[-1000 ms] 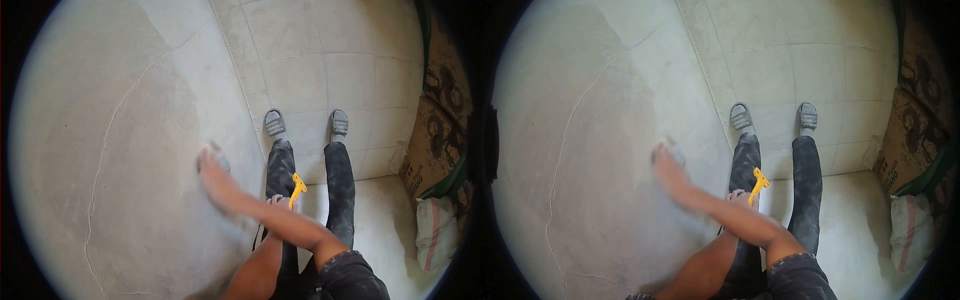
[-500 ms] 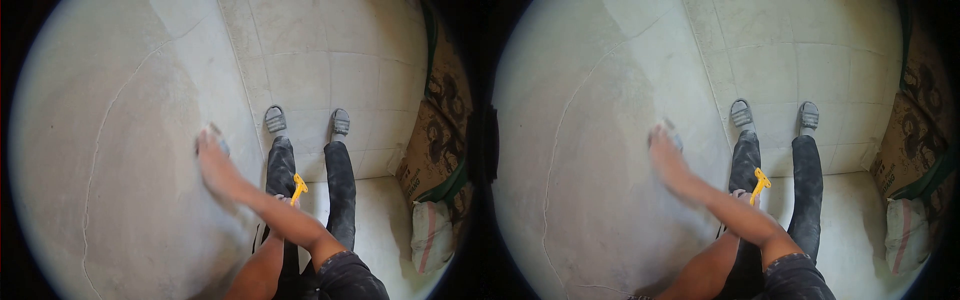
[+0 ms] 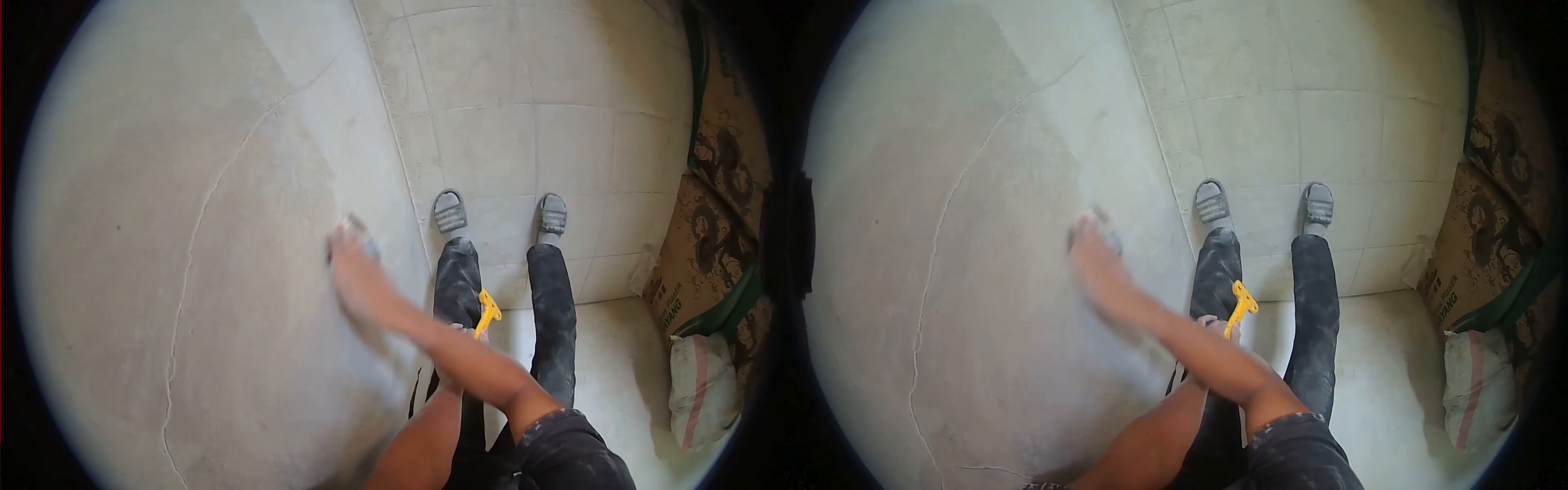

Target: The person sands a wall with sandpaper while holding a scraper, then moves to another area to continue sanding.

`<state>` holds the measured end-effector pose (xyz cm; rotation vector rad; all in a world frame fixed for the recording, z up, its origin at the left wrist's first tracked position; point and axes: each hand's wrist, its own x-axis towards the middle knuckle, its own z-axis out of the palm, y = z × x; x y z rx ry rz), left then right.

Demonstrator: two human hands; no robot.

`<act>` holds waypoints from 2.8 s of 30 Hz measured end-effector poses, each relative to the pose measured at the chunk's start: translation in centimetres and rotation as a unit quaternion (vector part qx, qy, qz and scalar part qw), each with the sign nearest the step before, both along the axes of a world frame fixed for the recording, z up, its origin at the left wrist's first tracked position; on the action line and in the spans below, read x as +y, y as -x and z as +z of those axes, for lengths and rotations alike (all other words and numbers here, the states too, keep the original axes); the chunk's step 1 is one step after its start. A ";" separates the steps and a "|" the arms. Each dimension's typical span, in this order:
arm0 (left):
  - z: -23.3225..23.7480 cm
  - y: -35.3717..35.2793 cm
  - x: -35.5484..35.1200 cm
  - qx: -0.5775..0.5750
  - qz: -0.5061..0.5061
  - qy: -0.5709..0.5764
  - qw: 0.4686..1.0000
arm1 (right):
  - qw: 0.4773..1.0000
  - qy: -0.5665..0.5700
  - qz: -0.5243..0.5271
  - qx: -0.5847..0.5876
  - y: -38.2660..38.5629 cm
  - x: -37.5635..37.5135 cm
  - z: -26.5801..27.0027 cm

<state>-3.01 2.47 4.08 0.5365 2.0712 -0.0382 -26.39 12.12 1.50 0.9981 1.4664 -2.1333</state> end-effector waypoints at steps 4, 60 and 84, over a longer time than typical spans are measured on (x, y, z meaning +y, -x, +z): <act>0.4 0.3 0.7 -0.003 0.002 0.014 1.000 | 0.996 -0.078 0.013 0.043 -1.2 -1.4 -0.8; 0.0 1.9 1.0 -0.096 -0.025 0.048 0.994 | 0.941 -0.310 -0.060 0.123 2.7 0.4 -4.4; -0.1 4.9 4.4 -0.208 -0.089 0.173 0.959 | 0.935 -0.331 0.032 0.125 2.9 2.2 -3.7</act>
